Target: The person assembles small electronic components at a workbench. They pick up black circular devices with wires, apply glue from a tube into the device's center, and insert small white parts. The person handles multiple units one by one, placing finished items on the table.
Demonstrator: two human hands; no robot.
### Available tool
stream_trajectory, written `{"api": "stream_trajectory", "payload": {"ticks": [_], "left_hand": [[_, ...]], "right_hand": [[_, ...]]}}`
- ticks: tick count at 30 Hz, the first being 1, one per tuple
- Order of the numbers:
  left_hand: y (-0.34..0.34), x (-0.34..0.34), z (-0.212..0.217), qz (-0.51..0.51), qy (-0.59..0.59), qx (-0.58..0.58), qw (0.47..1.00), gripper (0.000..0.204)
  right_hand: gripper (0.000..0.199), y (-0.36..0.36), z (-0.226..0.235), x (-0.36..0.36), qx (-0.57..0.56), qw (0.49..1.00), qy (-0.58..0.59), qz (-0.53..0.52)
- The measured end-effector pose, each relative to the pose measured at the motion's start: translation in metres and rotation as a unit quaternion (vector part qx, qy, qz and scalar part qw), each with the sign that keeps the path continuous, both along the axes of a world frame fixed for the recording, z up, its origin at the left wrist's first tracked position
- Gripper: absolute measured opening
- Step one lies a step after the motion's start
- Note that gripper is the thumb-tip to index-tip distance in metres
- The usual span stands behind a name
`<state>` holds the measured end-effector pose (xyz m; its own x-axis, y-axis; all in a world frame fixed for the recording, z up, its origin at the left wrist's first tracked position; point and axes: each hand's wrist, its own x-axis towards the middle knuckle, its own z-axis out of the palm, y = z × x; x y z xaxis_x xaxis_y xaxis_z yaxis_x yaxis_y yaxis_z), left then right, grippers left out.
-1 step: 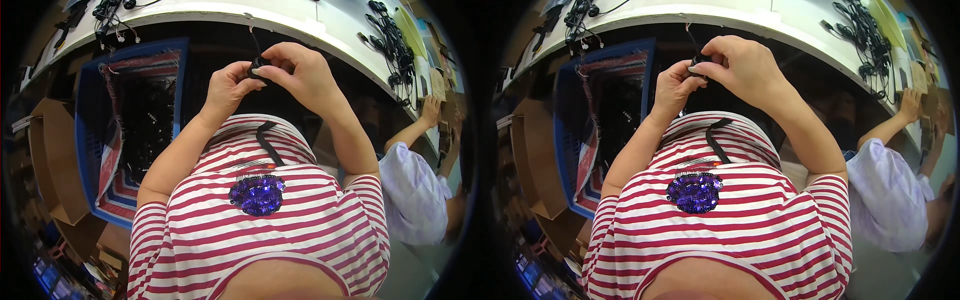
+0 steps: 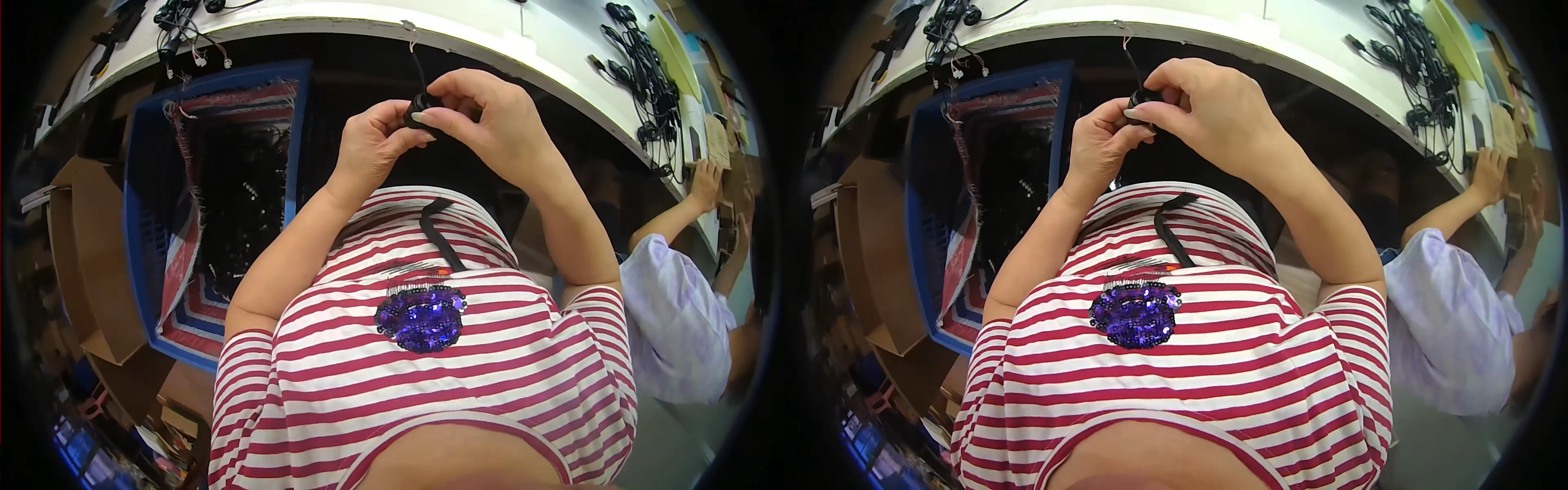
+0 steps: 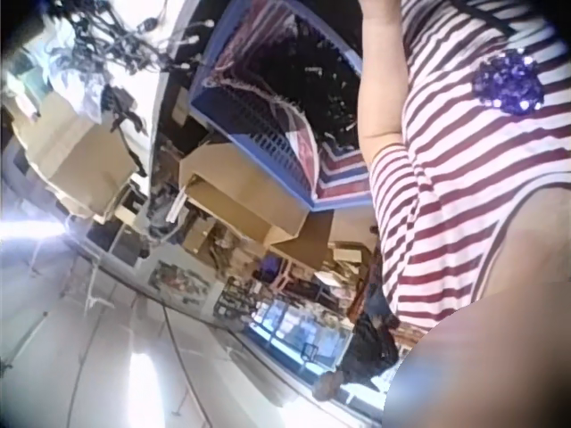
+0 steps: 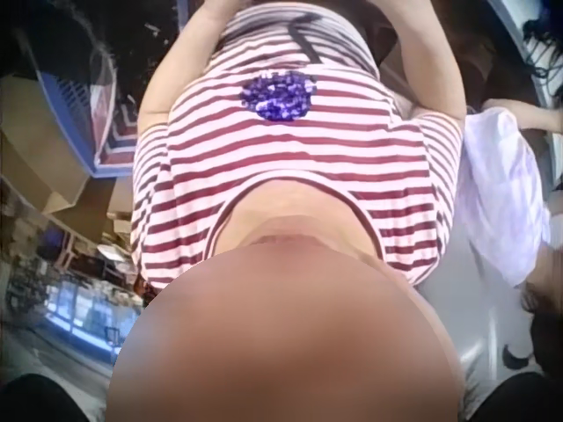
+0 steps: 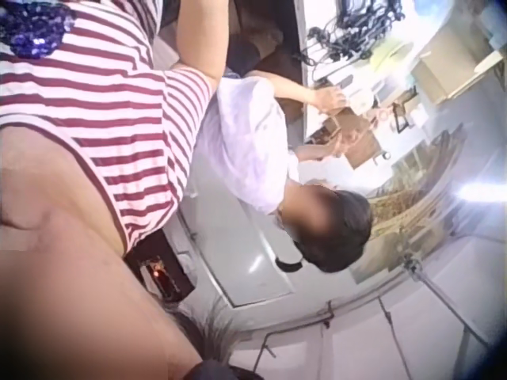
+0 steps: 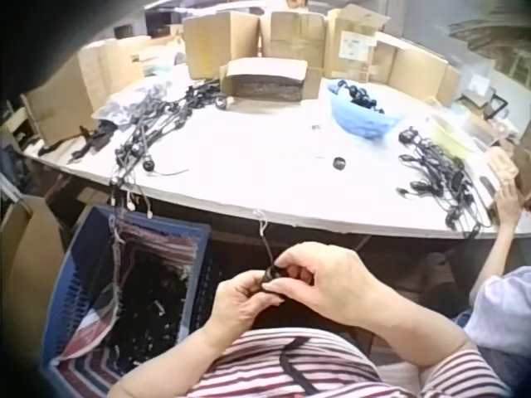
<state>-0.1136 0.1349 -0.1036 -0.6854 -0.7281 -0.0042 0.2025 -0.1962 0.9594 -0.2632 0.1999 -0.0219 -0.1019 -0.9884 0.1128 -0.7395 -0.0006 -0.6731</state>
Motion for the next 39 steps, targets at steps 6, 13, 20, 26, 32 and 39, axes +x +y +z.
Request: {"api": "stream_trajectory", "payload": {"ticks": [6, 13, 20, 26, 32, 39], "left_hand": [[0.001, 0.007, -0.006, 0.030, 0.007, -0.034, 0.999, 0.019], [-0.001, 0.000, -0.010, 0.042, 0.083, -0.018, 0.996, 0.019], [-0.004, 0.014, -0.020, -0.033, 0.000, -0.008, 0.999, 0.030], [-0.053, 0.063, 0.031, 0.134, -0.109, -0.199, 0.965, 0.031], [-0.069, 0.065, 0.048, 0.108, -0.193, -0.321, 0.921, 0.016], [-0.066, 0.061, 0.040, 0.079, -0.203, -0.248, 0.944, 0.014]], "right_hand": [[0.034, -0.010, -0.006, 0.003, 0.009, 0.999, 0.041, 0.026], [0.036, -0.022, -0.006, 0.005, -0.158, 0.987, 0.000, 0.027], [0.018, -0.050, -0.027, 0.005, 0.022, 0.974, -0.209, 0.087], [0.018, -0.055, -0.025, 0.010, 0.079, 0.969, -0.215, 0.096], [0.021, -0.061, -0.019, 0.018, 0.106, 0.957, -0.232, 0.138], [0.024, -0.069, -0.021, 0.017, 0.117, 0.961, -0.213, 0.131]]}}
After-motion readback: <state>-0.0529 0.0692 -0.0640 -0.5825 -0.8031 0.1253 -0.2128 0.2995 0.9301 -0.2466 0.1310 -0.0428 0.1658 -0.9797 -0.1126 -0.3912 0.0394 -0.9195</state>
